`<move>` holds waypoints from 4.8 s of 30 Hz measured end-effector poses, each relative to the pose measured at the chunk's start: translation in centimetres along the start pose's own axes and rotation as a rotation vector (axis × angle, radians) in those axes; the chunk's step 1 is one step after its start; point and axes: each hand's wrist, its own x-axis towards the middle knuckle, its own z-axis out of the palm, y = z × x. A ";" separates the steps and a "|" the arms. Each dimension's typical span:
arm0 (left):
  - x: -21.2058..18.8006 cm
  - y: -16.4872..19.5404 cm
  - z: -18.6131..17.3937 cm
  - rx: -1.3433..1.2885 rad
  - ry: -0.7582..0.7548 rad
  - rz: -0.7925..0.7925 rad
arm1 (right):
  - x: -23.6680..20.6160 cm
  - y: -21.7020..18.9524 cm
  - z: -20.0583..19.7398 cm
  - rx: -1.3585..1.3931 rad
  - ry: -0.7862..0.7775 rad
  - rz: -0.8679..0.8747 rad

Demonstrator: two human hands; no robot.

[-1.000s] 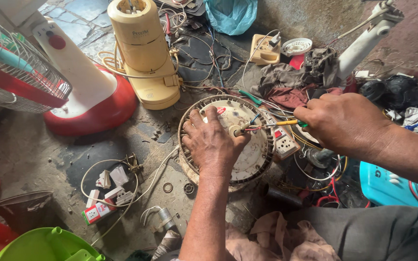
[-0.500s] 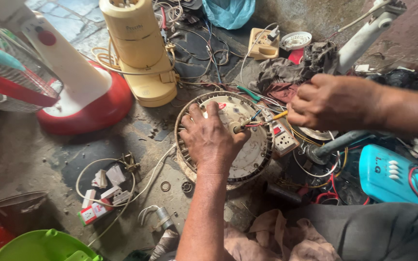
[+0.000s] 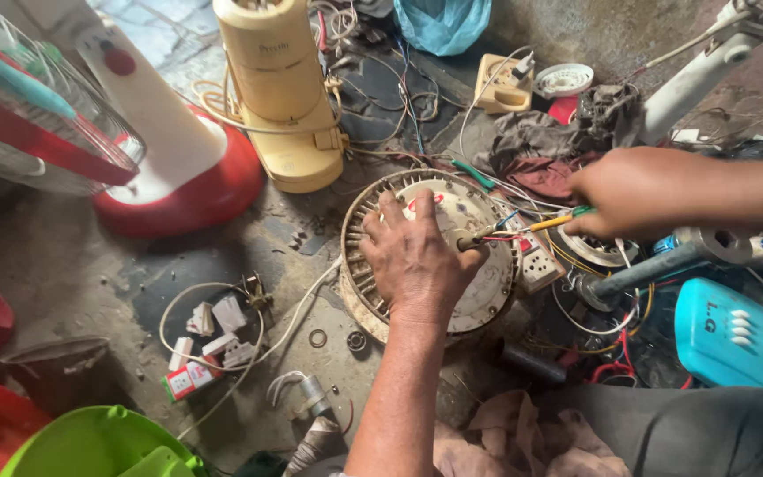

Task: The person sits on the floor of a cluttered fan repair workshop and repairs a ceiling fan motor housing. They unscrew the housing with a screwdriver, lift and reposition the fan, remove a component from inside, and handle small parts and wires while working on the unit.

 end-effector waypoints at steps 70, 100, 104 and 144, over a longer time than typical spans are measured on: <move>1.7 -4.1 0.9 -0.096 0.237 0.413 | -2.6 -12.9 18.8 1.994 0.243 0.116; 2.3 -2.1 3.6 -0.095 0.135 0.183 | -11.8 -0.5 7.7 0.261 0.582 -0.034; 2.0 -2.2 3.4 -0.102 -0.026 0.053 | -11.4 -1.7 5.9 0.168 0.581 -0.136; 0.5 0.9 1.0 0.037 -0.066 0.037 | -9.1 -1.9 3.8 -0.652 0.572 -0.681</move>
